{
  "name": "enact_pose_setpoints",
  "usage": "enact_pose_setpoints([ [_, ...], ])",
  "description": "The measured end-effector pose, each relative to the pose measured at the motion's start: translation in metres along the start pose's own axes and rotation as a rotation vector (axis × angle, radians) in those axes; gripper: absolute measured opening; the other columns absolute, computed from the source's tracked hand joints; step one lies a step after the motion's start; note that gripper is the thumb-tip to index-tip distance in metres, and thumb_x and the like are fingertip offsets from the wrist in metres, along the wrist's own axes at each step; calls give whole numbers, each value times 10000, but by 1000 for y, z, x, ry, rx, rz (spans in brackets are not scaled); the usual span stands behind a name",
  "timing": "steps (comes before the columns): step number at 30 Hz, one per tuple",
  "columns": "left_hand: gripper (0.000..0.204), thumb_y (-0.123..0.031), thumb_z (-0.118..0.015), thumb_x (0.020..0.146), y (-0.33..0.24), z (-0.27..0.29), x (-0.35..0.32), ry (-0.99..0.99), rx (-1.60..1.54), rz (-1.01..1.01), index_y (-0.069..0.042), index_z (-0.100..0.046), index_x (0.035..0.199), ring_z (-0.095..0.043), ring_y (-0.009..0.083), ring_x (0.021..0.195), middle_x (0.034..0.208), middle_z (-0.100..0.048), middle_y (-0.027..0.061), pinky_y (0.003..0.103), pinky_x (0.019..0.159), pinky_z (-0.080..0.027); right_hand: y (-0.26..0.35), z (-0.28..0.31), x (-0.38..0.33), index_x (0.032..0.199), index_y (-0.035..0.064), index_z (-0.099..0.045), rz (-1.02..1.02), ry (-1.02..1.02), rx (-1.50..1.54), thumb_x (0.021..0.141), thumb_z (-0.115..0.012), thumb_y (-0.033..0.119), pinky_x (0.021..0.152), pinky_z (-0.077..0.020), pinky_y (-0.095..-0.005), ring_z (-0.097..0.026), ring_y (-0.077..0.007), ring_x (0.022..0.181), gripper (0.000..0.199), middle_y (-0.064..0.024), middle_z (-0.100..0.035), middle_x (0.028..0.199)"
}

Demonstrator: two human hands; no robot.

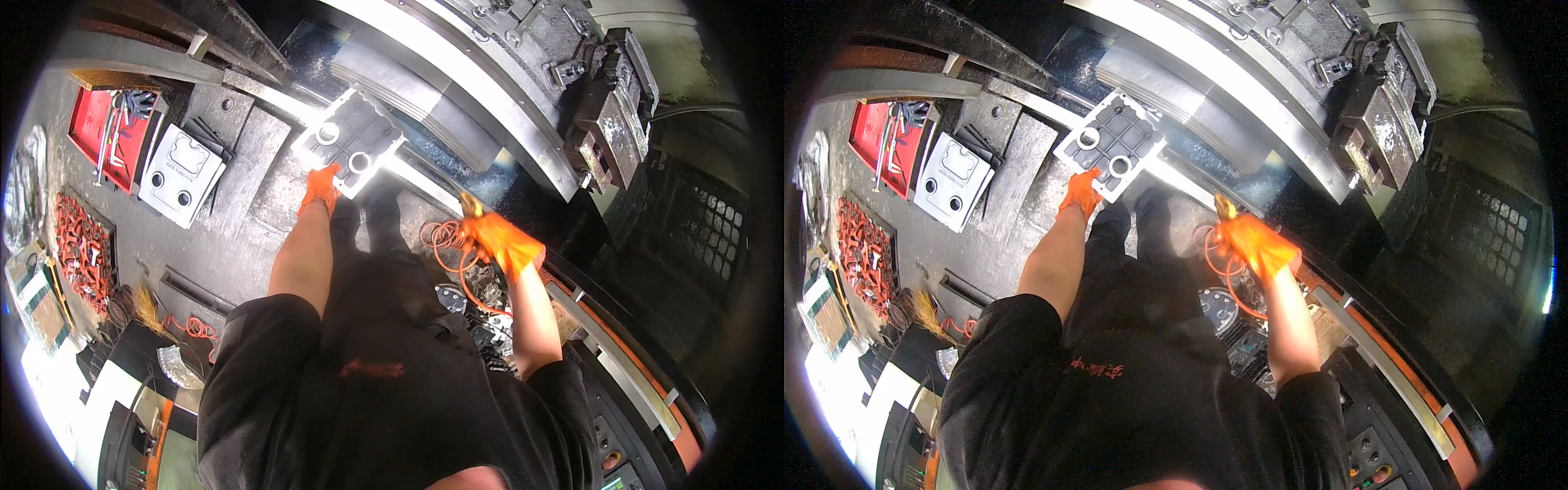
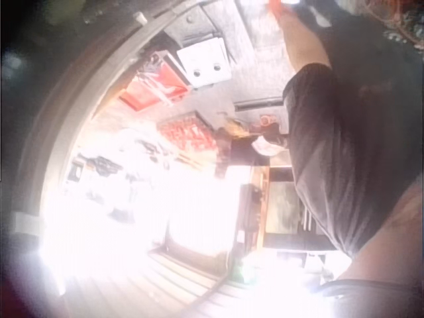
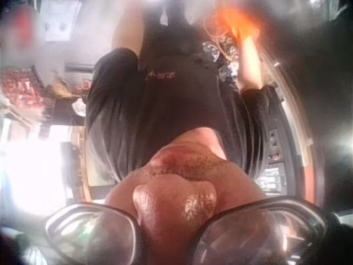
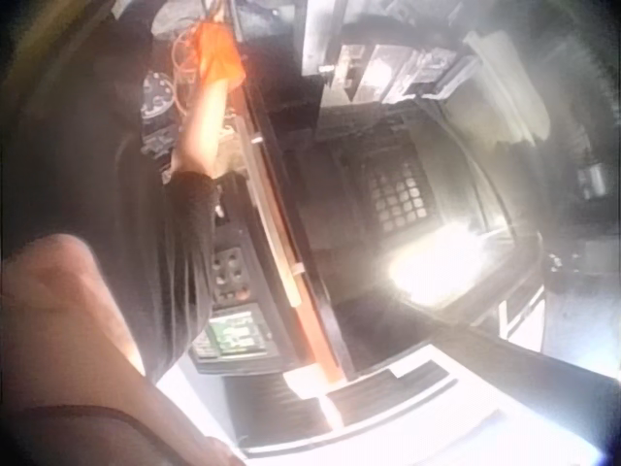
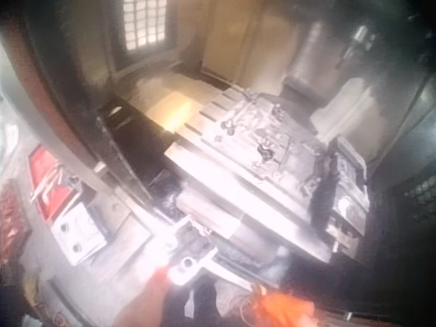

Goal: The person cleans a metal plate with a cloth and air nozzle, then places it on a machine bed and secures it with bolts using a wrench. The person then cleans another metal plate and places it on the machine bed.

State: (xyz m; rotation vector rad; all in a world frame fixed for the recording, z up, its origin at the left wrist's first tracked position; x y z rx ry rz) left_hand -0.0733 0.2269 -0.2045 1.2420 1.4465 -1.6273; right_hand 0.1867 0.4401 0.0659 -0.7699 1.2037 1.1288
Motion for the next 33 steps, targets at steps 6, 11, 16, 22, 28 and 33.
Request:
enact_pose_setpoints([
  [6, 387, -257, -725, 893, 7, 10, 20, -61, 59, 1, -73, -578, 1199, -525, 211, 707, 998, -601, 117, 345, 561, -425, 100, -11, 32, 937, 55, -670, 119, 59, -32, 939, -596, 375, 448, -415, -280, -503, -126, 457, 328, -76, -686, 739],
  [11, 777, -295, -744, 879, -11, 0, -16, 8, 135, 57, -150, -335, 1523, -604, 265, 1084, 1297, -591, 118, 416, 885, -482, 148, -32, 28, 914, 77, -694, 314, 194, -70, 930, -603, 420, 455, -436, -275, -544, -135, 476, 356, -73, -703, 731],
  [16, 662, -244, -743, 883, -4, 5, -8, -37, 82, 24, -155, -396, 1439, -589, 233, 1045, 1233, -588, 83, 380, 856, -486, 128, -64, 6, 866, 74, -696, 235, 301, -468, 907, -613, 418, 430, -405, -279, -547, -123, 484, 356, -53, -682, 679],
  [22, 475, -170, -730, 875, 1, 5, 8, 62, 30, -58, -97, -500, 1283, -592, 219, 928, 1143, -621, 85, 389, 759, -487, 49, -42, -42, 914, 56, -688, 96, 250, -340, 939, -590, 377, 468, -425, -296, -576, -120, 529, 336, -41, -681, 707],
  [28, 405, -24, -665, 843, -51, -36, -11, 285, 7, -212, -96, -554, 1226, -625, 269, 943, 1094, -648, 97, 430, 717, -538, 5, -5, -139, 969, 60, -707, 501, -656, -306, 956, -570, 388, 720, -519, -460, -685, -374, 807, 356, -204, -700, 859],
  [33, 313, -195, -722, 841, -69, -39, 61, 206, 604, -367, -52, -714, 1119, -635, 272, 1045, 1146, -690, 138, 440, 838, -531, -132, -8, -98, 1064, 65, -674, 382, -466, 894, 1018, -598, 325, 555, -482, -292, -643, -173, 685, 274, -89, -716, 964],
])
Point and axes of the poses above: each hand's wrist, its own x-axis towards the middle knuckle, its own z-axis out of the back of the hand, y = z × x, the point moved 7 cm from there along x, towards the middle knuckle
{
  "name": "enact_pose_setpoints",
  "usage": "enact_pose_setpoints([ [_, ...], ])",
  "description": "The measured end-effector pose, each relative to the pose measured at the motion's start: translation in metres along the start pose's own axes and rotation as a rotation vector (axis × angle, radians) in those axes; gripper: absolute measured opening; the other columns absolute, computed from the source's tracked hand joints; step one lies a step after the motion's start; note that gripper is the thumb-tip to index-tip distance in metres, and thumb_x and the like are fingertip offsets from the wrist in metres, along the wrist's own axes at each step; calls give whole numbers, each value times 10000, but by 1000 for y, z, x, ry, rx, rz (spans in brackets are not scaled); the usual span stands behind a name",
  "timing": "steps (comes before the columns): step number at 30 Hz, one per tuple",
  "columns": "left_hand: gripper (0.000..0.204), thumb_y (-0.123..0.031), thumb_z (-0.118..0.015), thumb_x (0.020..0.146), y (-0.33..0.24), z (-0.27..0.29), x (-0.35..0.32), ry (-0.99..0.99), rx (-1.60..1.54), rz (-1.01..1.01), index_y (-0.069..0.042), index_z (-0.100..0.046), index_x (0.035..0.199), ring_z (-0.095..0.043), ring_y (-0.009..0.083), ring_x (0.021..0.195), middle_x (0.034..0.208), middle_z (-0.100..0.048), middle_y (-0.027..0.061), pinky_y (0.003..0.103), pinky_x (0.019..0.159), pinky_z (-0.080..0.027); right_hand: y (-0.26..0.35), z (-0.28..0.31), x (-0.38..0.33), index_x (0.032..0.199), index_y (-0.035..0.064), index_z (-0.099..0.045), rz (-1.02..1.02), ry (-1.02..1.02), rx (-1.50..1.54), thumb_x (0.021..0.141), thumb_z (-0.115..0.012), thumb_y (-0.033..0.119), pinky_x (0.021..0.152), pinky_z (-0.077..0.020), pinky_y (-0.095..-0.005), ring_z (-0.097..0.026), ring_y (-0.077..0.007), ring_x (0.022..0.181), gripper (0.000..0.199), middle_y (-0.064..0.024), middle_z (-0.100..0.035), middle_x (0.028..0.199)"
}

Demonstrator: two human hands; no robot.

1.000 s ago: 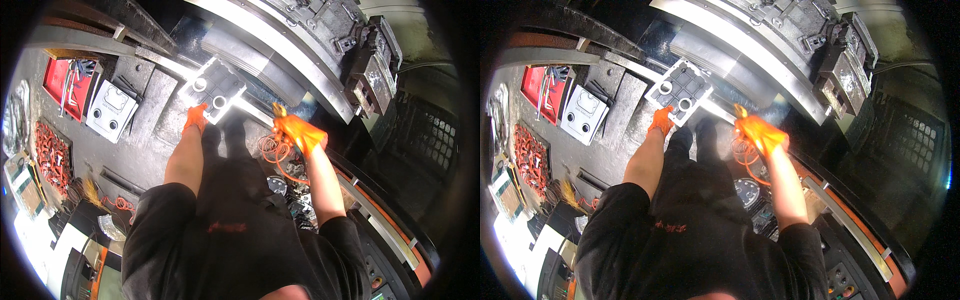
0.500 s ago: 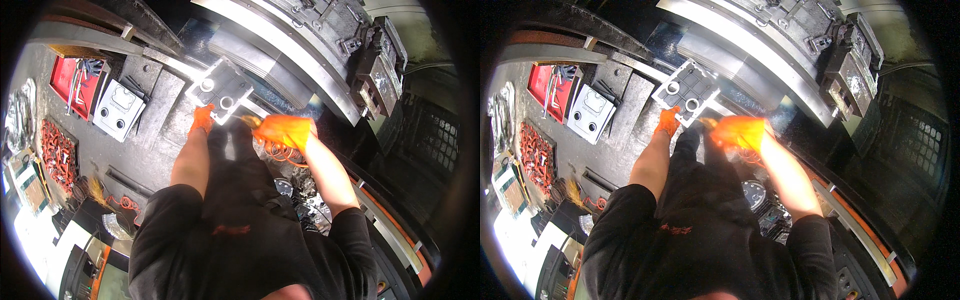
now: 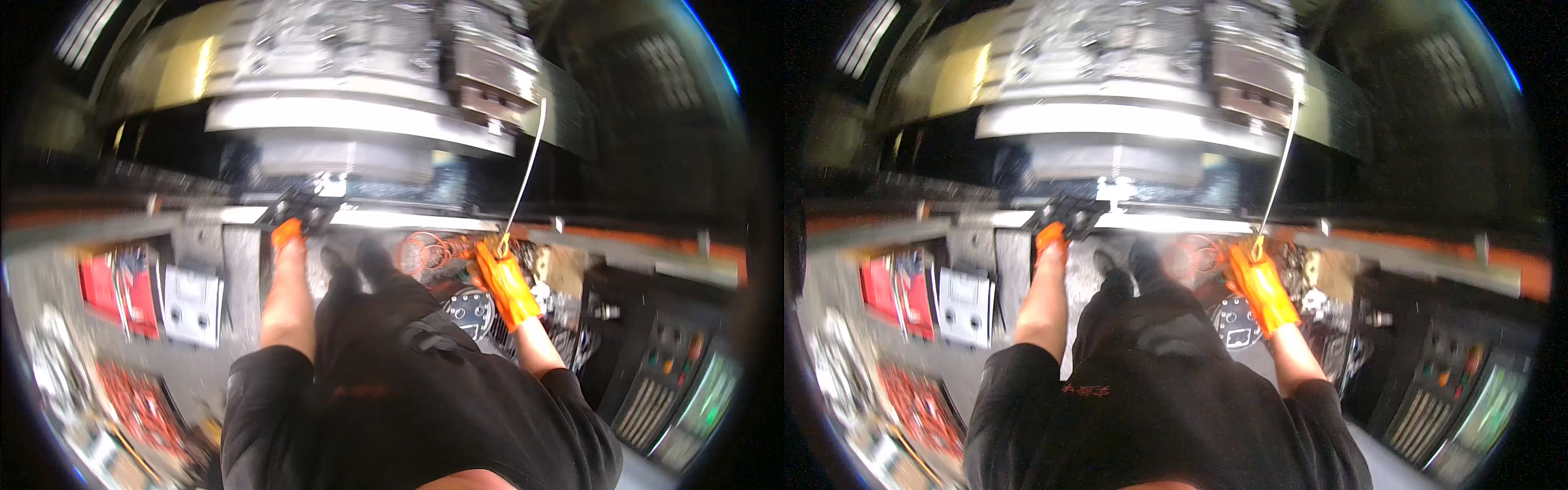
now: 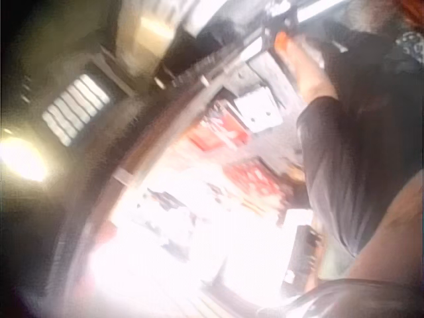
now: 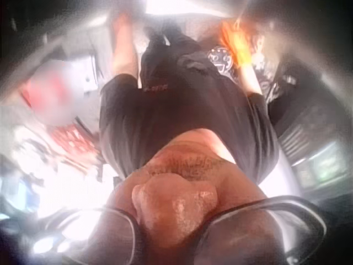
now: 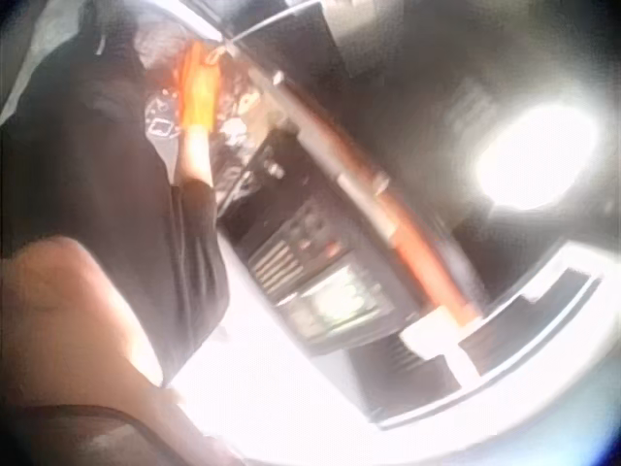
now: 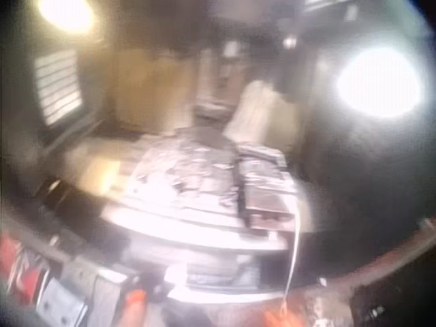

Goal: The person cleans a metal plate with a cloth and air nozzle, then places it on a machine bed and secures it with bolts using a wrench. The person then cleans another metal plate and places it on the machine bed.

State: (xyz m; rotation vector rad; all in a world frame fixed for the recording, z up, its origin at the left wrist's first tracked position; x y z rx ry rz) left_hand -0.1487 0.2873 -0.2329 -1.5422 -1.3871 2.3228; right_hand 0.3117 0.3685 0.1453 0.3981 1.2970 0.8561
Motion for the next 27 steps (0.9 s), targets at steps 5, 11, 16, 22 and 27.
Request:
enact_pose_setpoints([
  [5, 297, -128, -685, 837, -65, 10, -17, 35, -247, -59, -33, -703, 1118, -657, 282, 957, 1014, -709, 101, 422, 816, -539, 16, 16, -40, 1124, 93, -652, 196, -328, 602, 1016, -595, 287, 609, -491, -280, -610, -137, 721, 230, -50, -682, 935],
  [11, 305, -99, -669, 830, -125, 46, -53, 105, -134, -104, -16, -683, 1123, -665, 265, 900, 981, -695, 106, 400, 766, -551, 18, 67, -19, 1085, 56, -676, 288, -867, 515, 996, -563, 371, 719, -522, -384, -662, -263, 810, 346, -138, -705, 917],
  [16, 312, -76, -656, 823, -168, 95, -106, 128, 46, -252, -2, -666, 1126, -671, 251, 853, 954, -683, 109, 381, 725, -560, 40, 110, -3, 1052, 26, -697, 193, -1150, -65, 979, -535, 441, 811, -548, -470, -705, -368, 885, 451, -212, -724, 902],
  [22, 293, -234, -617, 921, -229, 101, -205, -7, 1185, -482, 15, -678, 1062, -716, 375, 893, 938, -728, 235, 441, 736, -549, 76, 102, -4, 855, 6, -721, 162, -782, -762, 1046, -398, 395, 826, -531, -540, -693, -454, 871, 541, -266, -713, 947],
  [27, 263, -182, -656, 825, -259, 69, -249, 270, 1506, -779, -10, -652, 1025, -637, 491, 998, 977, -690, 279, 513, 857, -518, 41, -73, 58, 1160, 27, -668, 67, 132, -288, 961, -624, 531, 698, -542, -334, -693, -162, 784, 544, -88, -716, 868],
])
Point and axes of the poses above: each hand's wrist, its own x-axis towards the middle knuckle, its own z-axis out of the back of the hand, y = z × x, the point moved 7 cm from there along x, towards the middle knuckle
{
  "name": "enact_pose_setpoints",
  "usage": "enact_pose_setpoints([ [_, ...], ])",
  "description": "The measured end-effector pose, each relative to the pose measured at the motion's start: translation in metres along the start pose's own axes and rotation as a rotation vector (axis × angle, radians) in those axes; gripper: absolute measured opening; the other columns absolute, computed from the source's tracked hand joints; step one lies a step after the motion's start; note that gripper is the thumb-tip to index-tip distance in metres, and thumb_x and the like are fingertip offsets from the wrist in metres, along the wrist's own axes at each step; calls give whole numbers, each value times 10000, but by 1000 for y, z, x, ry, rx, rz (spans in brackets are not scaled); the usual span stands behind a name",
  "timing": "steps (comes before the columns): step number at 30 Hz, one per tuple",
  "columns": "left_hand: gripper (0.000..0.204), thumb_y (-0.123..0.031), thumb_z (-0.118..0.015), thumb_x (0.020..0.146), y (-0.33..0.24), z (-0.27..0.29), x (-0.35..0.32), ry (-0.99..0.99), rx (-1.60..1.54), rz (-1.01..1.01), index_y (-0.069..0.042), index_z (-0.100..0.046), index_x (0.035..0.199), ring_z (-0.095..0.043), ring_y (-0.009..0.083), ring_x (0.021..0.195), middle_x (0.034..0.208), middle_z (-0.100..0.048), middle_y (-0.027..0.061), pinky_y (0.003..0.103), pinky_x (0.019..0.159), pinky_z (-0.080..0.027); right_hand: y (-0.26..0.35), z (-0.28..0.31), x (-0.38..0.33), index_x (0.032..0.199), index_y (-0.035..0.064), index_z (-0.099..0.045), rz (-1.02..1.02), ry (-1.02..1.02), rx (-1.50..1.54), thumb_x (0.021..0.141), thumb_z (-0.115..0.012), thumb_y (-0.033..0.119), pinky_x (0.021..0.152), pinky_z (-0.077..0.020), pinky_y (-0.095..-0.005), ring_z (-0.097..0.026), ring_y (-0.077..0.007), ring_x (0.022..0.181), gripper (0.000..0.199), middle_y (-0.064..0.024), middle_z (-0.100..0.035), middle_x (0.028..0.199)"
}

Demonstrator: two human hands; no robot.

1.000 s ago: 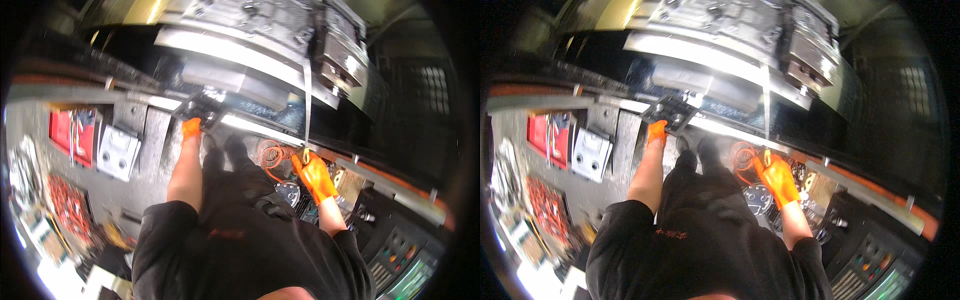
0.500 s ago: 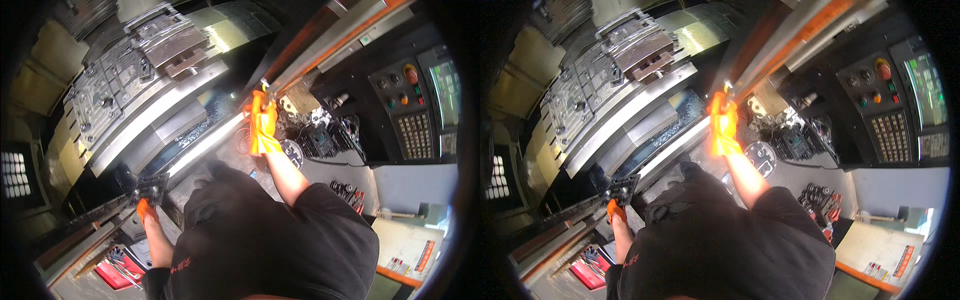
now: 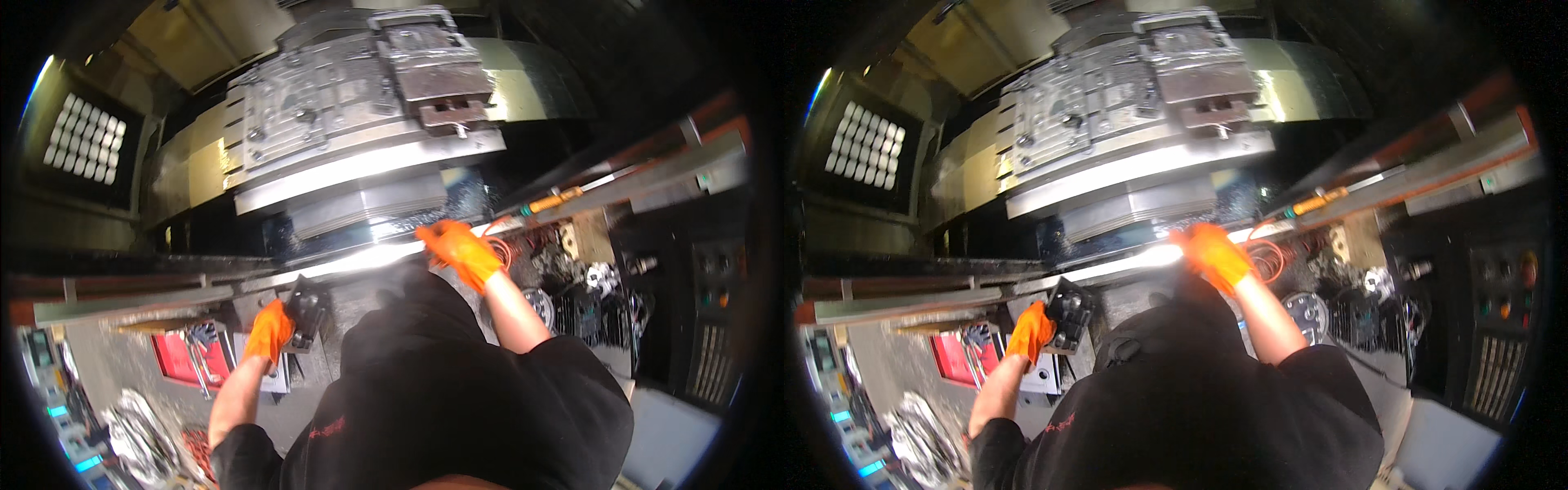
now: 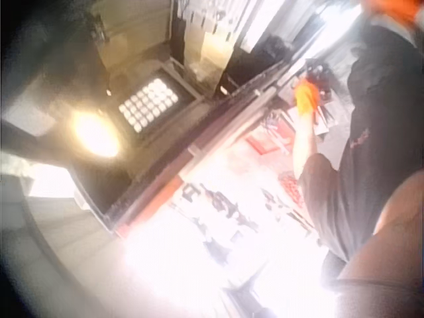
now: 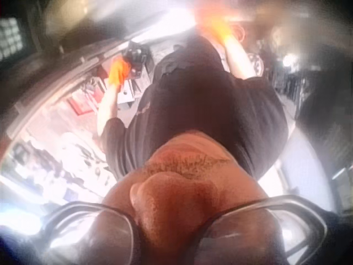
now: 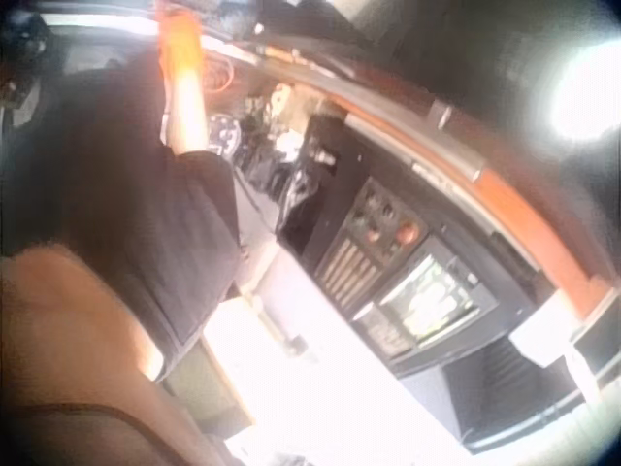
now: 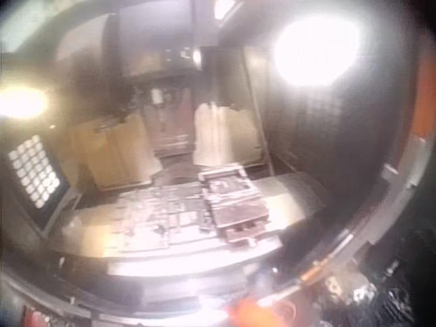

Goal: The person cleans a metal plate with a cloth and air nozzle, then places it on a machine bed and secures it with bolts using a wrench. The person then cleans another metal plate and places it on the machine bed.

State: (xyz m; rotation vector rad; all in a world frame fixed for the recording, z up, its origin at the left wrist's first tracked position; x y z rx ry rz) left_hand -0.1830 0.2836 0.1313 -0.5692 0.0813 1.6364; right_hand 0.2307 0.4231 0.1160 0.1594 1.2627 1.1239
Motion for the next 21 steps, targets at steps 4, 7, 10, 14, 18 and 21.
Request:
enact_pose_setpoints([
  [4, 163, -110, -640, 778, -53, 50, -18, 98, 61, -111, -11, -643, 908, -650, 476, 891, 861, -676, 261, 521, 783, -507, 87, -78, 7, 1216, -16, -636, 267, 373, -143, 949, -631, 578, 754, -551, -327, -684, -163, 838, 651, -92, -706, 1014],
  [7, 95, -63, -627, 759, -94, 94, -37, 106, 223, -259, -58, -631, 854, -659, 417, 803, 785, -662, 206, 488, 764, -489, 104, -123, 31, 1249, -4, -637, 310, 579, 77, 932, -624, 633, 850, -540, -306, -676, -169, 942, 712, -109, -705, 1064],
  [10, 173, -113, -620, 857, -143, 148, -4, 555, 526, -99, -71, -696, 1006, -710, 354, 930, 935, -727, 177, 434, 874, -538, 117, -145, 63, 1289, 26, -635, 238, 857, 105, 923, -609, 669, 949, -512, -294, -657, -174, 1047, 740, -99, -697, 1158],
  [14, 321, -197, -626, 907, -174, 223, -17, 312, 407, 37, -117, -684, 1212, -698, 263, 1058, 1164, -729, 72, 393, 967, -519, 175, -146, 51, 1351, 73, -639, 256, 961, 120, 950, -645, 576, 916, -533, -296, -659, -156, 1049, 643, -91, -690, 1208],
  [18, 227, -190, -653, 904, -235, 291, -62, -246, 620, -309, -65, -762, 1058, -697, 255, 1103, 1125, -756, 88, 396, 1025, -519, 219, -153, -21, 1374, 24, -596, -44, 1433, 610, 1008, -588, 410, 996, -522, -362, -652, -231, 1166, 533, -136, -679, 1285],
  [21, 403, -118, -727, 681, -229, 310, -10, -325, 619, -596, -89, -750, 1082, -617, 277, 1250, 1294, -690, 67, 450, 1081, -472, 236, -100, 6, 1360, -7, -585, 24, 1266, 971, 1016, -573, 340, 981, -549, -398, -688, -285, 1105, 489, -166, -686, 1259],
])
Point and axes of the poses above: each hand's wrist, its own x-axis towards the middle knuckle, its own z-axis out of the back of the hand, y = z × x, the point moved 7 cm from there along x, towards the middle knuckle
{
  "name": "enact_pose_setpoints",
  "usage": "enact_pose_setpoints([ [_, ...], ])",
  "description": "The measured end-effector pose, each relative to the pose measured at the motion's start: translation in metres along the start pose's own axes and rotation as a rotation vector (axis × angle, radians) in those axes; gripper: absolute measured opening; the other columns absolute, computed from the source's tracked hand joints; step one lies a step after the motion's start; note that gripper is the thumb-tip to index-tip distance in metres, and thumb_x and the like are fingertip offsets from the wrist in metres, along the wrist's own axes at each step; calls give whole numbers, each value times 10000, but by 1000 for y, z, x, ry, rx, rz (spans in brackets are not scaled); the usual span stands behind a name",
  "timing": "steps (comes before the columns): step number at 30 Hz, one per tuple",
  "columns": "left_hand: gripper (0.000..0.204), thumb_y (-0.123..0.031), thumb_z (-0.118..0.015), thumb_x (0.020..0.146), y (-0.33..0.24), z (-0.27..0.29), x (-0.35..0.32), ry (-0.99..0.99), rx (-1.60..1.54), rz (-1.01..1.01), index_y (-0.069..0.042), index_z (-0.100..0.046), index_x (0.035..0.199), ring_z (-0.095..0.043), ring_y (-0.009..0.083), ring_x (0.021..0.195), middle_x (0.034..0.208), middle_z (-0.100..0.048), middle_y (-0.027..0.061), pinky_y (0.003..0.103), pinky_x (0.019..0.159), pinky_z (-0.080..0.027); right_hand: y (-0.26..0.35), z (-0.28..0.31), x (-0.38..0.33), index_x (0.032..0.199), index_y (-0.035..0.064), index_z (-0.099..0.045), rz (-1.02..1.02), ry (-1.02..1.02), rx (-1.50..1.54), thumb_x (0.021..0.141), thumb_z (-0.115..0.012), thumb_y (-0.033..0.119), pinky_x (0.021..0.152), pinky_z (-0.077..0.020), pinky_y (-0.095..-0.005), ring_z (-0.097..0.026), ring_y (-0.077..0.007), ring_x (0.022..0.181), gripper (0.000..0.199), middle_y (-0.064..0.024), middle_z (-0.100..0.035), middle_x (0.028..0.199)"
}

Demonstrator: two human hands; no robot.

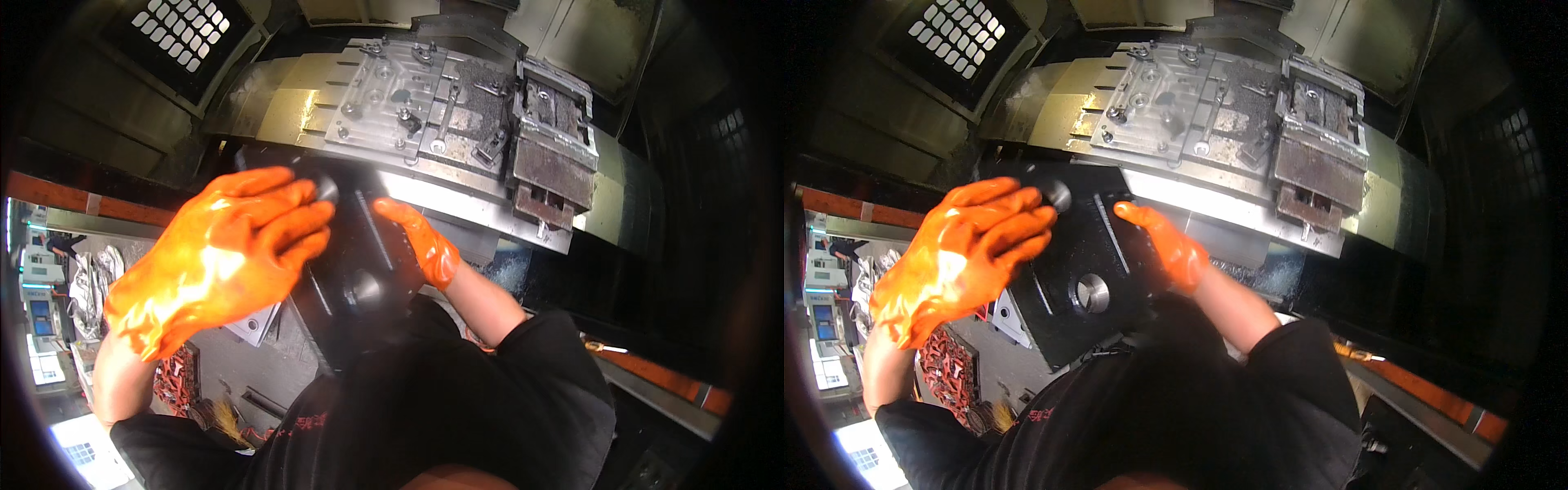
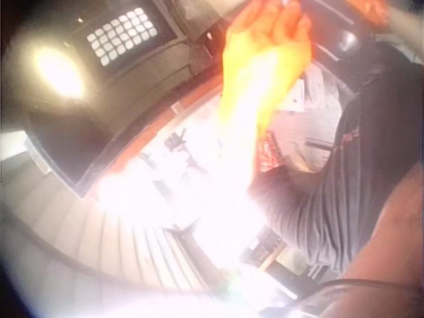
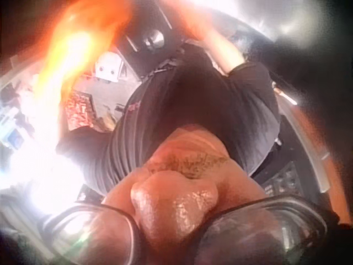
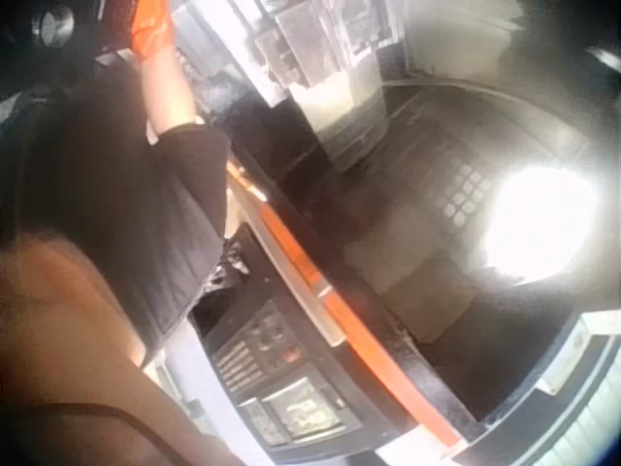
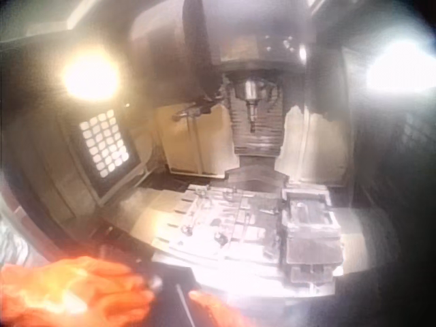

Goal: The person cleans a metal plate with a cloth and air nozzle, then places it on a machine bed and secures it with bolts using a wrench. The person then cleans another metal plate and places it on the machine bed.

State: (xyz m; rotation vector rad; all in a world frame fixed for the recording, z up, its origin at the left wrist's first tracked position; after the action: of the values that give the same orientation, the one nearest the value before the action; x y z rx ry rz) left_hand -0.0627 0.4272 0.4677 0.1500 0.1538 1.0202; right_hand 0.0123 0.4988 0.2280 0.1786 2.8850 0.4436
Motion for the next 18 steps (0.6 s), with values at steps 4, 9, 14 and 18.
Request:
enact_pose_setpoints([
  [4, 566, -23, -706, 727, 52, 3, -4, -357, 179, 490, -11, -635, 1288, -568, 400, 1270, 1366, -602, 199, 521, 1103, -430, 46, 3, -26, 1286, 18, -638, 229, -227, -135, 1015, -585, 319, 857, -575, -338, -700, -211, 1005, 409, -116, -709, 1170],
  [9, 257, -136, -574, 1030, 55, -100, -61, -452, -1194, 1121, -2, -655, 1233, -648, 238, 1065, 1168, -673, 172, 339, 984, -470, 83, 52, -32, 1177, 34, -681, 381, -511, -384, 992, -637, 341, 691, -541, -273, -666, -120, 855, 361, -32, -703, 1012],
  [14, 381, -341, -553, 1010, 102, -136, 12, -174, -826, 1024, 2, -671, 1126, -647, 388, 1094, 1101, -673, 244, 396, 939, -485, 104, 103, -25, 1244, 5, -666, 414, -749, -289, 965, -670, 288, 839, -562, -312, -696, -186, 972, 398, -83, -718, 1124],
  [18, 441, -391, -521, 1001, 181, -215, 45, -95, -941, 1055, -3, -671, 1147, -650, 407, 1092, 1074, -687, 245, 399, 922, -496, 136, 105, 14, 1278, 8, -652, 394, -848, -175, 954, -692, 275, 915, -549, -329, -683, -208, 1040, 422, -106, -703, 1191],
])
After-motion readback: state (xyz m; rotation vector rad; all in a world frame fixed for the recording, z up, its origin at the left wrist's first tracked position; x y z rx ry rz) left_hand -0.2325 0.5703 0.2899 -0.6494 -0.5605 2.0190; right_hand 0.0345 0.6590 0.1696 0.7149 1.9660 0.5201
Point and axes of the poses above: each hand's wrist, its own x-axis towards the middle knuckle, its own z-axis out of the back of the hand, y = z × x, the point moved 7 cm from there along x, towards the middle knuckle
